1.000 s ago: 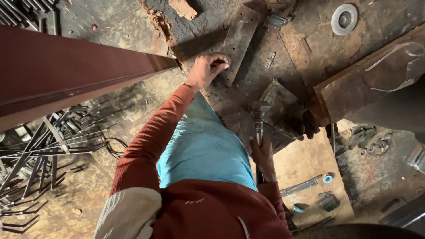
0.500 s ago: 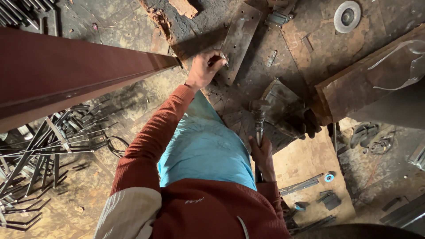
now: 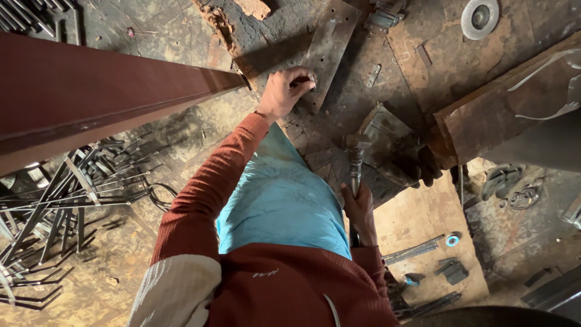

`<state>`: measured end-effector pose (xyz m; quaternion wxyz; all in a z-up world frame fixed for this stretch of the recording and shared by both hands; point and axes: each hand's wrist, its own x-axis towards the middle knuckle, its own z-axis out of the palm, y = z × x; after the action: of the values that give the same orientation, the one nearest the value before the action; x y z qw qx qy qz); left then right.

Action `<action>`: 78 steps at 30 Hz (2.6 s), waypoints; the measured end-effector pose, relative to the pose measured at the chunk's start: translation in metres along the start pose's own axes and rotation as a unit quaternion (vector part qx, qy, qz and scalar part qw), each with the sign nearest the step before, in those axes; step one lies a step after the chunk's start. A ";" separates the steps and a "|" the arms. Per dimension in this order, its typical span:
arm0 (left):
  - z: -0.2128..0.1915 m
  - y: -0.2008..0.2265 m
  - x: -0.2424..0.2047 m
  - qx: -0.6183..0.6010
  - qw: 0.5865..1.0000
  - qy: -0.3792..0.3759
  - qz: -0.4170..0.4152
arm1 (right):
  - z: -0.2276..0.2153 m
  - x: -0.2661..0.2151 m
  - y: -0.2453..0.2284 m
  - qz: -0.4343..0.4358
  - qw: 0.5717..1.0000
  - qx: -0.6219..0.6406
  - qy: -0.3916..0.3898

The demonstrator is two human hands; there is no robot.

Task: The person picks up several metal hinge components and pins, aligns them on a metal block, and uses a hammer to drive the pins through the hinge segments to assemble them.

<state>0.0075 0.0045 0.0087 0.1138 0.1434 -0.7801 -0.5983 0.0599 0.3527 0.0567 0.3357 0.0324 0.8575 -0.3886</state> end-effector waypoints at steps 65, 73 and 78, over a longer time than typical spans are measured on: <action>0.010 -0.049 0.013 -0.156 0.988 0.005 0.009 | -0.004 0.008 0.001 -0.002 0.997 -0.051 0.052; -0.002 -0.029 0.017 -0.092 0.994 -0.030 0.050 | 0.006 -0.002 -0.006 0.021 0.999 -0.006 0.028; -0.004 -0.018 0.019 -0.028 0.997 -0.038 0.056 | 0.002 -0.006 -0.017 0.000 0.999 0.041 -0.004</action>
<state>-0.0070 -0.0108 -0.0076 0.1215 0.0735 -0.7736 -0.6175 0.0601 0.3405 0.0699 0.3372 0.0443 0.8398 -0.4232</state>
